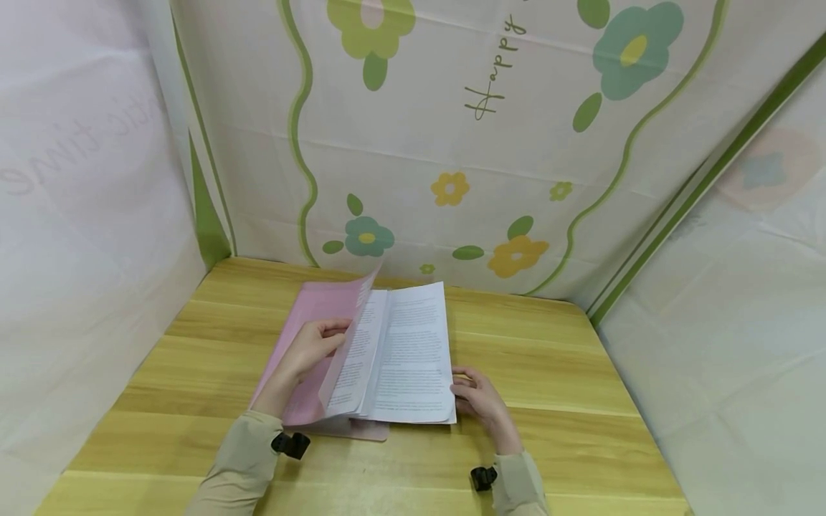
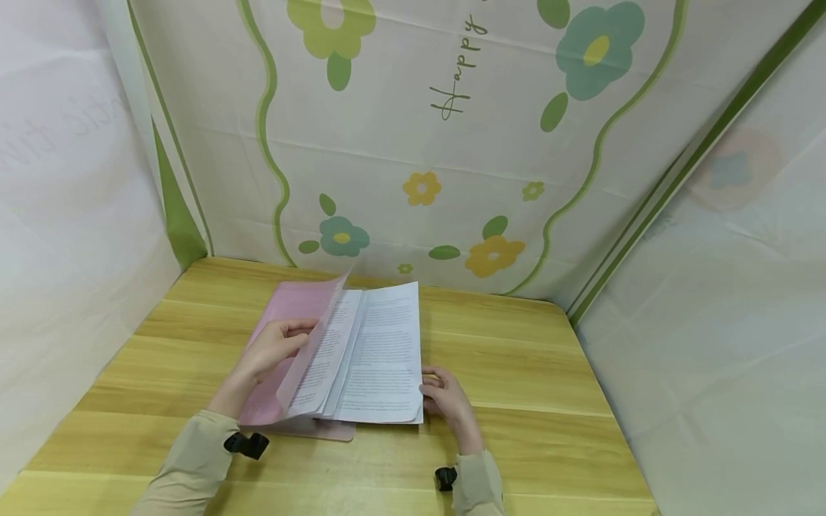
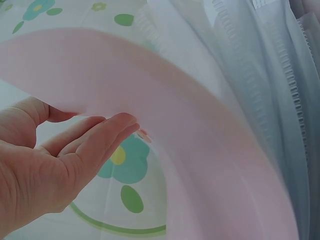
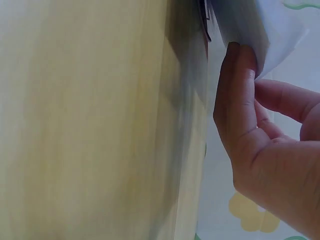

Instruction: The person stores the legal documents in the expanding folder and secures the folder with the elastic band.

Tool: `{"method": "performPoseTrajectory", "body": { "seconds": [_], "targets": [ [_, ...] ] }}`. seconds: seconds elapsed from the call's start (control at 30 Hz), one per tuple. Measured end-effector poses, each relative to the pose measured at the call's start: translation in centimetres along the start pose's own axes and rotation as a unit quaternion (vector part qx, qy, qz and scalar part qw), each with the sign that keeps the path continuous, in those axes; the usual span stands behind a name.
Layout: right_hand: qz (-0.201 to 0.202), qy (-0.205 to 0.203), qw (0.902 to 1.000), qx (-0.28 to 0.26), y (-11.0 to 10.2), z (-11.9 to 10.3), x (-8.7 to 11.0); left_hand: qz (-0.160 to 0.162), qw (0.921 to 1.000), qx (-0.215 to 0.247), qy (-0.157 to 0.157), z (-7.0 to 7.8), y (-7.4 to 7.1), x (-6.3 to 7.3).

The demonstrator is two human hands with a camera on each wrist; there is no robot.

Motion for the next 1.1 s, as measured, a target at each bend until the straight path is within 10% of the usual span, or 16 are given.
{"method": "performPoseTrajectory", "body": {
  "seconds": [1.1],
  "targets": [
    [-0.063, 0.015, 0.9977, -0.021, 3.3, 0.1, -1.2, 0.002, 0.9998, -0.018, 0.008, 0.0, -0.1, 0.1]
  ]
}}
Point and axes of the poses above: each hand's wrist, its own x-axis away from the middle knuckle, its own y-axis out of the palm, z = x × y, the point moved 3 cm from there along -x, towards the middle knuckle, and after that the axes turned 10 degrees about -x, right-handed, at the moved point
